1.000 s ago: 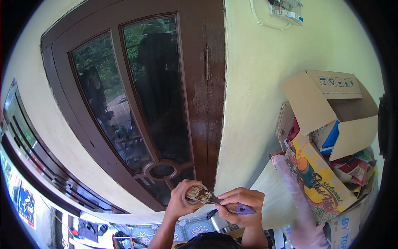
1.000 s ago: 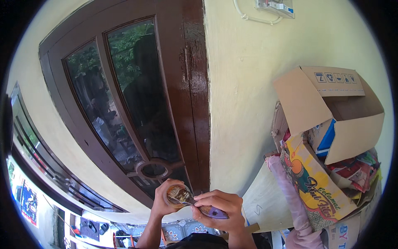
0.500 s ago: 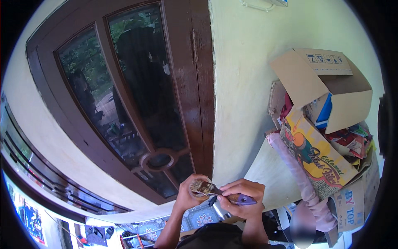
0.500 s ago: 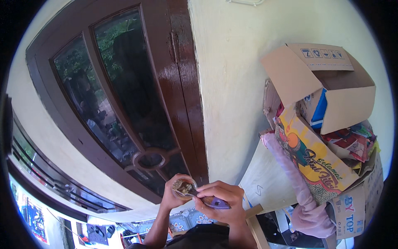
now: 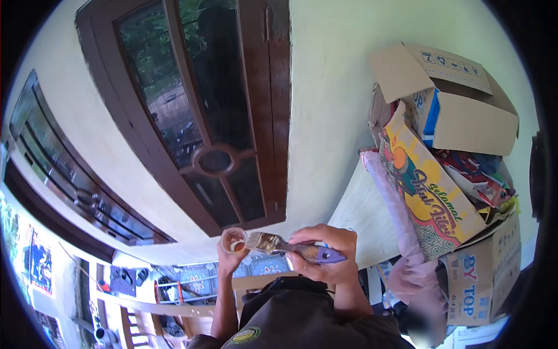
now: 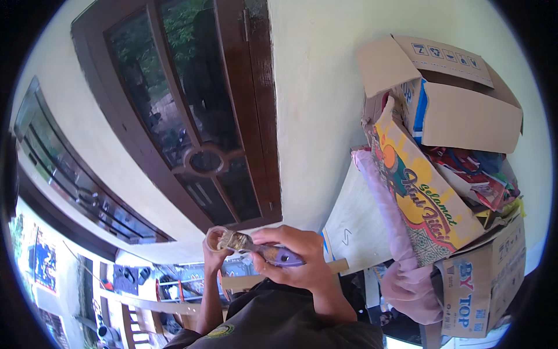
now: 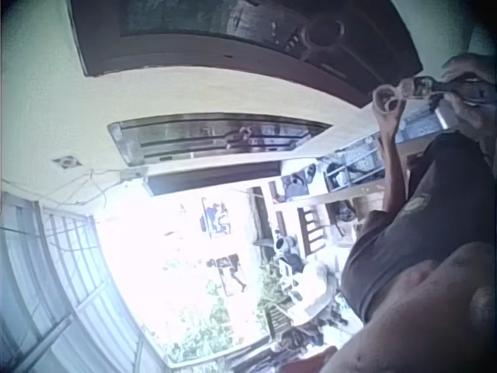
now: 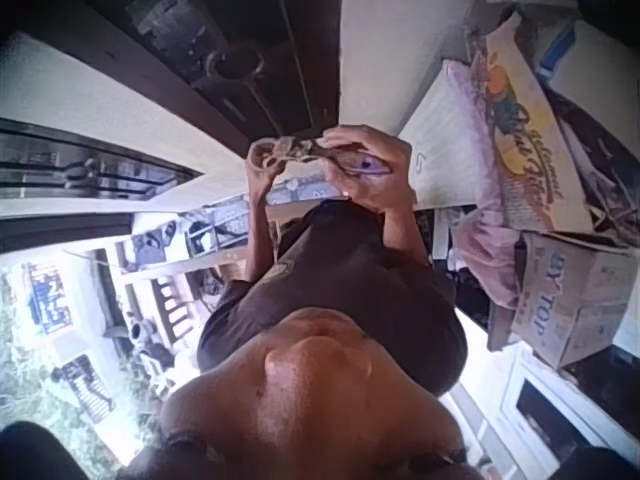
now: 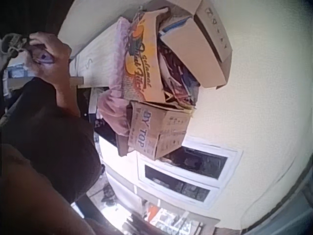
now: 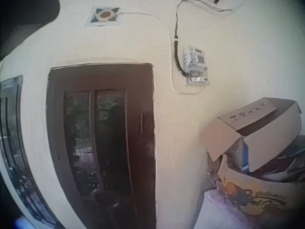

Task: The person applies paint or varnish to a wooden door frame with a paint brush.

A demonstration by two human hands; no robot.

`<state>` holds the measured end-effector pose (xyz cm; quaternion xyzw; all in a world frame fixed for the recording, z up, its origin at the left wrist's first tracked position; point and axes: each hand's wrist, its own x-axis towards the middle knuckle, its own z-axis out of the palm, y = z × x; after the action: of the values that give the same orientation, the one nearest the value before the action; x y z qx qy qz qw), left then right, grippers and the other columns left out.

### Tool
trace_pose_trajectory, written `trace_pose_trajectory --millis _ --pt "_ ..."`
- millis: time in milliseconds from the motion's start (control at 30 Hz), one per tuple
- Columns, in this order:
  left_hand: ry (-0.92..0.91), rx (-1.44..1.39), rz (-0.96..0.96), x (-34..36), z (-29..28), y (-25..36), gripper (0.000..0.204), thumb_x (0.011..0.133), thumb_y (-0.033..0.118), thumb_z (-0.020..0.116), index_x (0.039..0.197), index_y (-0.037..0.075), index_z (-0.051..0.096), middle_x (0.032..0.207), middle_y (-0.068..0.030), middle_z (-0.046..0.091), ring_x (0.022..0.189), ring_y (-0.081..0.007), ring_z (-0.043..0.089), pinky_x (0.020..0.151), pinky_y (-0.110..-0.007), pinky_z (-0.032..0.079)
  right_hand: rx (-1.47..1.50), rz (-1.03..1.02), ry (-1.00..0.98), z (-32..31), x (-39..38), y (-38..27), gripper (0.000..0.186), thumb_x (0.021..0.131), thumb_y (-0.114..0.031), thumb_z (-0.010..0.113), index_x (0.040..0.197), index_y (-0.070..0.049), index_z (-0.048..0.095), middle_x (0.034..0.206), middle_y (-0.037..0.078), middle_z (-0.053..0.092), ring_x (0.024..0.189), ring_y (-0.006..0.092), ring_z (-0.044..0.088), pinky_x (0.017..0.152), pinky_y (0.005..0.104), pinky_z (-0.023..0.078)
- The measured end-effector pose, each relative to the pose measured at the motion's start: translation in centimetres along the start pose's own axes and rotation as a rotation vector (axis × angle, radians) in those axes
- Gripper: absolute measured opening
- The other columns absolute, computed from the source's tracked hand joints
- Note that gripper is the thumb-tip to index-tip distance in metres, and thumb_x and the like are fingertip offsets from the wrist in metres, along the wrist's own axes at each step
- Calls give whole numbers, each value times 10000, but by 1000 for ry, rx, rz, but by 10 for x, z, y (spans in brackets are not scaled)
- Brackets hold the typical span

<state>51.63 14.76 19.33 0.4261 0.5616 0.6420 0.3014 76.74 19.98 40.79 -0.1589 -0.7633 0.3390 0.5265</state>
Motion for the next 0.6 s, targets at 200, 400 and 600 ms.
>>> trace_pose_trajectory --millis 200,400,600 --pt "178 257 -15 -83 -1 -4 504 660 60 844 1099 27 597 983 -59 624 878 -141 614 772 -279 514 59 72 30 -59 -52 -1 225 732 -88 797 902 13 689 833 101 712 754 151 701 687 247 547" --pt "346 210 -160 -139 -18 -49 523 668 43 849 1117 18 584 1024 -97 624 931 -161 624 765 -286 569 467 638 284 -84 -129 130 173 801 -32 727 944 -11 631 844 84 683 737 158 677 657 293 577" --pt "374 345 -135 -160 5 -17 522 693 87 837 1141 0 584 1025 -129 650 949 -194 641 739 -296 578 687 1081 664 -90 -256 225 167 823 -124 693 961 -71 614 866 74 663 769 211 682 695 343 595"
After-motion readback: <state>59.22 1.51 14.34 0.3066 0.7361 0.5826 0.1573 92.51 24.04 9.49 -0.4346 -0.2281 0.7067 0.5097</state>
